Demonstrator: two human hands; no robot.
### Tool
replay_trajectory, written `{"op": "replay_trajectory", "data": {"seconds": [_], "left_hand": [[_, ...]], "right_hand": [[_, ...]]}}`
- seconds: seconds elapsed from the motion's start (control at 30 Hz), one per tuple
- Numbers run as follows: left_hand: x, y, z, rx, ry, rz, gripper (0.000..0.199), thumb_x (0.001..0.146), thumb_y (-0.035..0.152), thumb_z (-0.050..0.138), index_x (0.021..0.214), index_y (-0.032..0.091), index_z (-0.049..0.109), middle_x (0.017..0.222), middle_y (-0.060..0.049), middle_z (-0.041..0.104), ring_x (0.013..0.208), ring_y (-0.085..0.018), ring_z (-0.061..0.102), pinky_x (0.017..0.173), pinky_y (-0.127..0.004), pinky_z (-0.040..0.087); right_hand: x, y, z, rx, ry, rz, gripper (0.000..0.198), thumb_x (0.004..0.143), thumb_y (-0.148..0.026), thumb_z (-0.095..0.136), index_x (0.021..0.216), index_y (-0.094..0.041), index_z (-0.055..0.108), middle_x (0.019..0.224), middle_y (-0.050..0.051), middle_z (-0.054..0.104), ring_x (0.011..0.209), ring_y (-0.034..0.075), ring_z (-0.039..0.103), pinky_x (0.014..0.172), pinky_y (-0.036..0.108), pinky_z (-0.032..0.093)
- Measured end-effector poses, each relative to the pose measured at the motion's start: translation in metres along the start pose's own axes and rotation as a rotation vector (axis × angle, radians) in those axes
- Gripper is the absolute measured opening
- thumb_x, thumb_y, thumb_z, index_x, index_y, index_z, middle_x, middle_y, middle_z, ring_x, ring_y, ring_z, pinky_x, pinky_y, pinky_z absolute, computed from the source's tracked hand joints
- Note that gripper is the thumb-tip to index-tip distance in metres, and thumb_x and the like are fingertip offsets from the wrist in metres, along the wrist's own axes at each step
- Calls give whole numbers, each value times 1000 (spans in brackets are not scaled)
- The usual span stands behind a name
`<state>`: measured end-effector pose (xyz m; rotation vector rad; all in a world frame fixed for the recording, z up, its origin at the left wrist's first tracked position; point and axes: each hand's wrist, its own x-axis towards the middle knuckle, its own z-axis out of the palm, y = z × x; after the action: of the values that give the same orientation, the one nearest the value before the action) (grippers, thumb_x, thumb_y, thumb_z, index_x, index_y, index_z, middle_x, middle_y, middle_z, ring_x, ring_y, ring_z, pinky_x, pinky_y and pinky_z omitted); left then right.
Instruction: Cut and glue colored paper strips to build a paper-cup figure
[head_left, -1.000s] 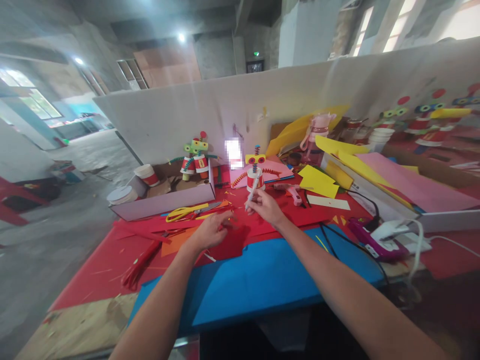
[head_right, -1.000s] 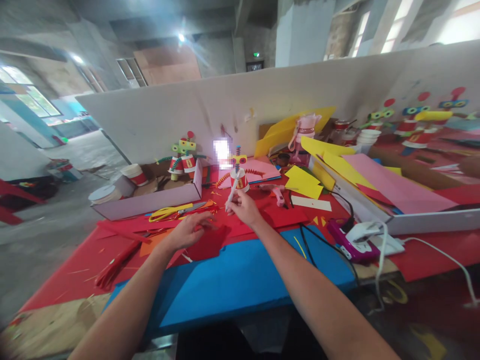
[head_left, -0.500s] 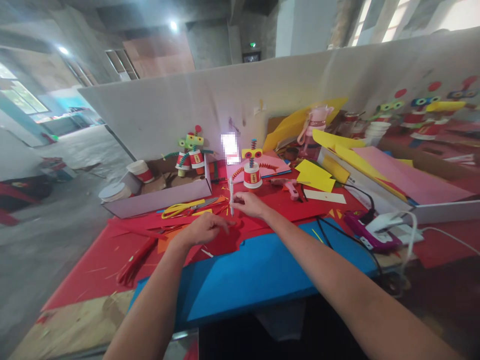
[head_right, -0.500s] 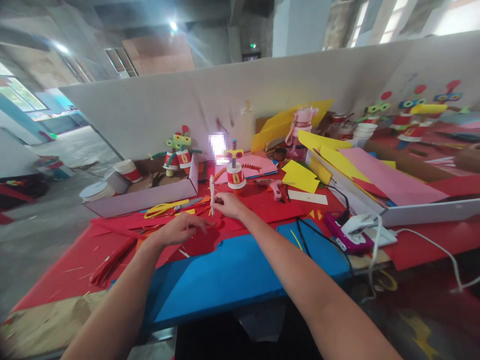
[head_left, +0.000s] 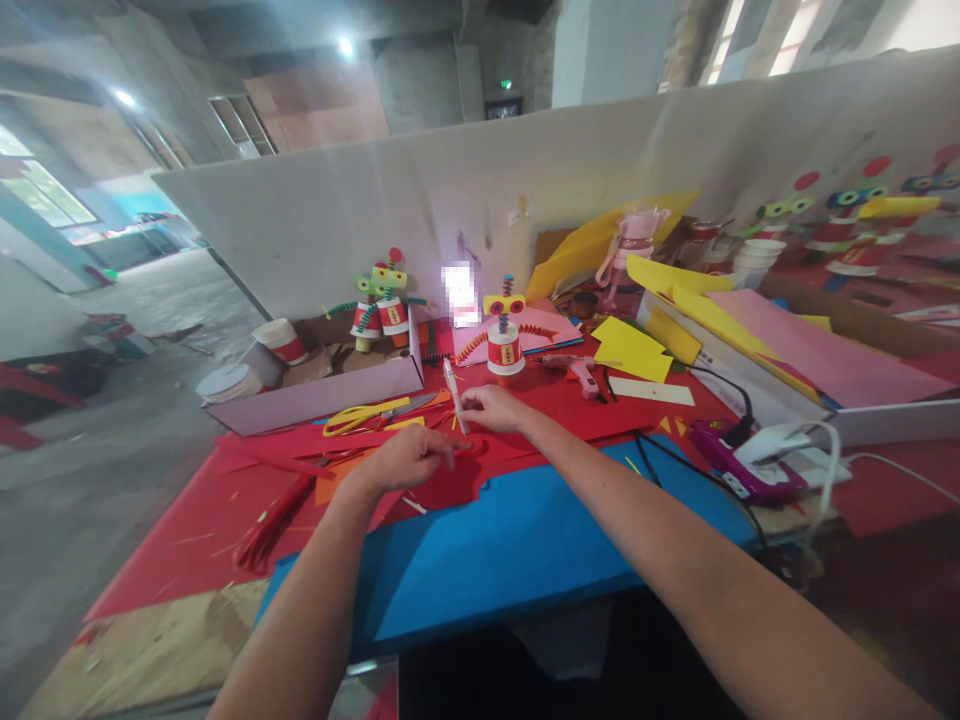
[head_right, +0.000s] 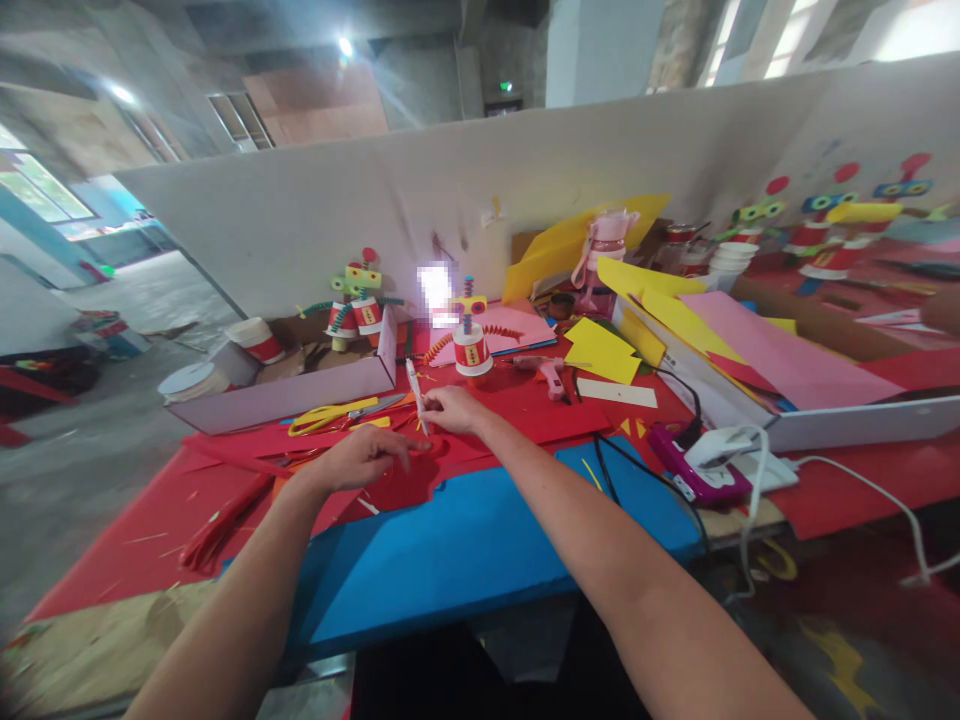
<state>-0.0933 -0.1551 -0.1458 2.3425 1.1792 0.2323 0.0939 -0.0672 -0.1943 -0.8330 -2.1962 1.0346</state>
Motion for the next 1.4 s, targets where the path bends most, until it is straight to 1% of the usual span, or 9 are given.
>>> {"op": "replay_trajectory", "data": {"seconds": [0.13, 0.23, 0.43, 0.6, 0.8, 0.97, 1.13, 1.27, 1.4], "left_hand": [[0, -1, 2, -19, 7, 1, 38, 62, 5, 40, 76, 18, 73, 105, -3, 74, 95, -17, 67, 85, -25, 49], [1, -3, 4, -21, 19, -12, 38, 62, 5, 40, 76, 19, 73, 105, -2, 74, 98, -16, 67, 86, -25, 48], [1, -2, 5, -6, 28, -9, 37, 63, 5, 40, 75, 19, 72, 98, -2, 75, 99, -17, 67, 85, -24, 48], [1, 3, 2, 4, 22, -5, 35, 63, 4, 41, 74, 18, 72, 103, -2, 74, 96, -16, 67, 83, -23, 48], [1, 2, 3, -11, 19, -13, 34, 64, 5, 42, 74, 18, 72, 107, -2, 73, 93, -16, 68, 81, -24, 49], [1, 0, 6, -34, 42, -17, 36, 62, 5, 42, 75, 19, 73, 101, -2, 75, 96, -17, 68, 82, -24, 49], [1, 0, 6, -12, 31, -24, 36, 63, 6, 43, 76, 18, 74, 100, -2, 75, 85, -16, 69, 75, -22, 49], [1, 0, 5, 7, 40, -33, 35, 63, 6, 43, 76, 18, 74, 95, -2, 76, 77, -15, 68, 69, -21, 48], [1, 1, 5, -13, 44, -35, 34, 64, 6, 44, 75, 18, 73, 95, -1, 76, 77, -15, 68, 69, -21, 48]], "right_hand": [[0, 1, 4, 29, -11, -11, 7, 80, -17, 60, 74, -14, 62, 70, 0, 65, 64, 10, 56, 59, 20, 38], [2, 2, 6, 61, -50, -39, 7, 81, -16, 58, 76, -14, 62, 72, 0, 65, 65, 10, 55, 61, 20, 39], [7, 0, 8, 91, -118, -48, 7, 79, -13, 54, 74, -16, 58, 71, -3, 61, 65, 10, 52, 62, 21, 39], [8, 0, 5, 88, -113, -52, 7, 80, -12, 52, 75, -16, 56, 70, -3, 58, 65, 10, 51, 61, 21, 38], [4, 0, 1, 127, -124, -48, 7, 81, -15, 52, 74, -17, 54, 69, -2, 63, 66, 12, 55, 63, 22, 40], [3, 2, 3, 114, -80, -26, 7, 81, -15, 53, 75, -17, 55, 70, -2, 64, 67, 12, 57, 64, 22, 41], [2, 8, 5, 78, -11, -10, 7, 80, -14, 55, 73, -16, 56, 71, -2, 64, 66, 10, 56, 62, 20, 40], [-2, 11, 4, 133, -7, 8, 10, 81, -13, 53, 72, -16, 54, 68, -2, 63, 62, 10, 57, 59, 20, 41], [-6, 11, 2, 153, 8, 19, 11, 82, -14, 53, 71, -17, 53, 68, -2, 64, 62, 11, 60, 61, 21, 42]]}}
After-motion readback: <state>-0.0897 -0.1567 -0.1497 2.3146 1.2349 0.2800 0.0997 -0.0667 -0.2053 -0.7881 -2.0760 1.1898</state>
